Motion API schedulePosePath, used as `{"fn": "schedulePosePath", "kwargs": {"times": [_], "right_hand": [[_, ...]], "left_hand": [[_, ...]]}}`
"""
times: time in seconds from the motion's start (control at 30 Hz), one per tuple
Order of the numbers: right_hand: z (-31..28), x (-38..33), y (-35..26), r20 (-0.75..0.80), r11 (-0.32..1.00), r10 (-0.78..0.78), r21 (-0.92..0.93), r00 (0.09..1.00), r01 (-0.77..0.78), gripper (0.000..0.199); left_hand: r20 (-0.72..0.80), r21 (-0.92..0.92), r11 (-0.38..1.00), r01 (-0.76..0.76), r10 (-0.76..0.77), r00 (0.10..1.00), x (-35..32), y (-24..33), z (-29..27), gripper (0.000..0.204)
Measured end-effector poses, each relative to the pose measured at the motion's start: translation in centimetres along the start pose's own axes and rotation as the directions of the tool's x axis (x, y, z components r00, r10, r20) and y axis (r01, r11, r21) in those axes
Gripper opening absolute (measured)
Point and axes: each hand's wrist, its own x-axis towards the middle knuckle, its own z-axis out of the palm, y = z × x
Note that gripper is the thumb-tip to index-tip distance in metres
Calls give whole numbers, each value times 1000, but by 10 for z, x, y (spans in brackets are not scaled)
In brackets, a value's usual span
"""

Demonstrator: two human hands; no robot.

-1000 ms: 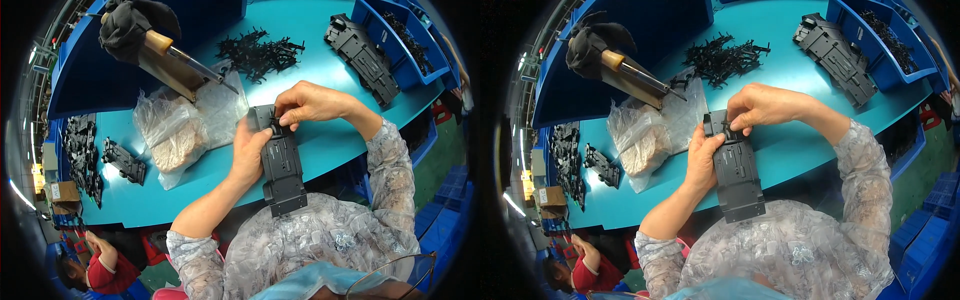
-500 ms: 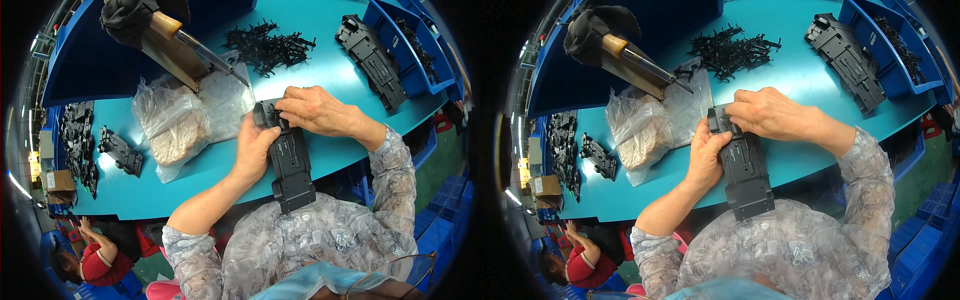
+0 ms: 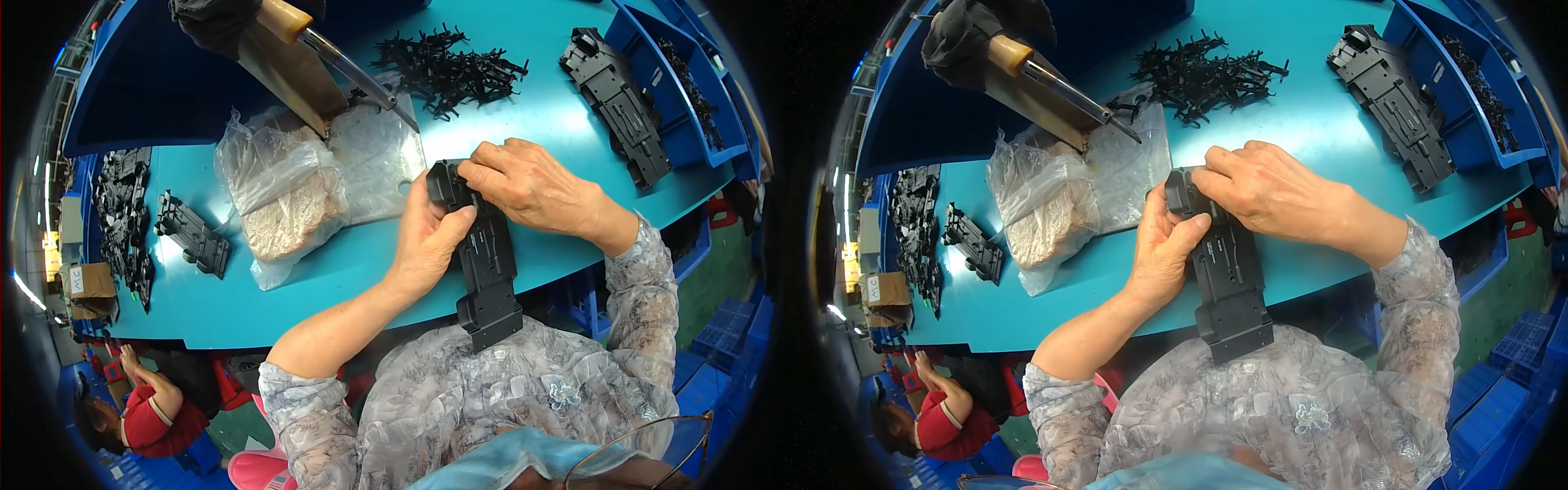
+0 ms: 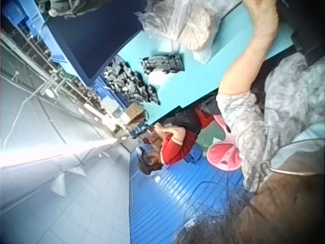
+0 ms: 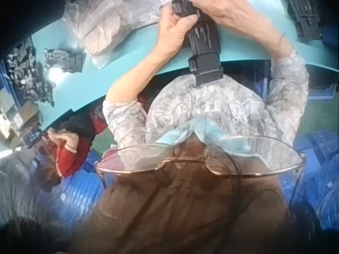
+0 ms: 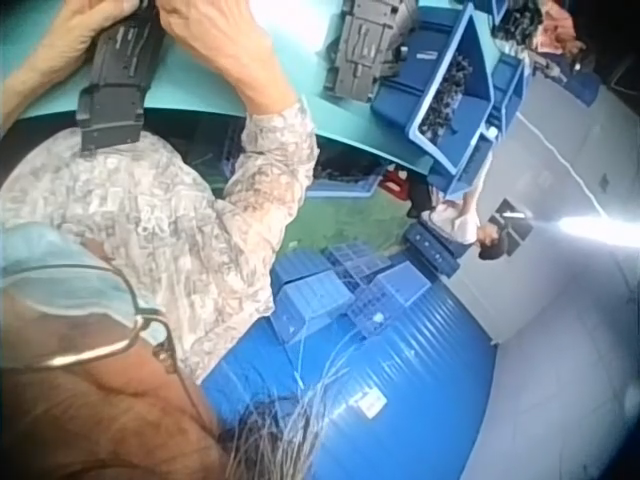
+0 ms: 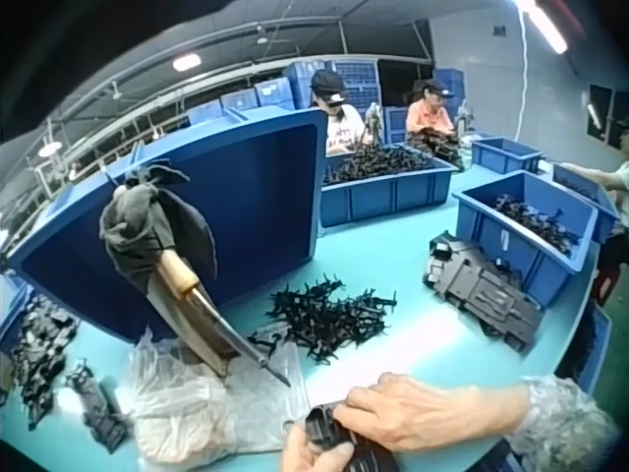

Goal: The person assembles a toy truck chassis from plastic parts using an electric screwdriver at a factory workbench.

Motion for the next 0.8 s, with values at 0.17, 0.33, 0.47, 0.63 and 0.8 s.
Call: {"fn": "schedulePosePath", "kwargs": {"times": [0.17,0.33,0.47,0.63,0.8], "right_hand": [[-2,-3,-5,43,994,-12,-112,999,16,20],[6,-4,-5,-43,999,45,-29,998,-47,17],[11,-4,3,-83,995,76,72,994,-70,19],[9,-3,3,-66,943,195,286,979,-169,20],[7,-3,0,-51,920,216,346,975,-186,20]], "left_hand": [[40,57,998,-21,18,999,0,-3,-1,47],[38,44,999,-25,23,999,1,-1,-2,50],[72,53,998,44,-48,996,1,5,-6,58],[82,77,996,35,-41,996,2,4,-5,58],[81,78,995,64,-70,994,2,4,-4,57]]}}
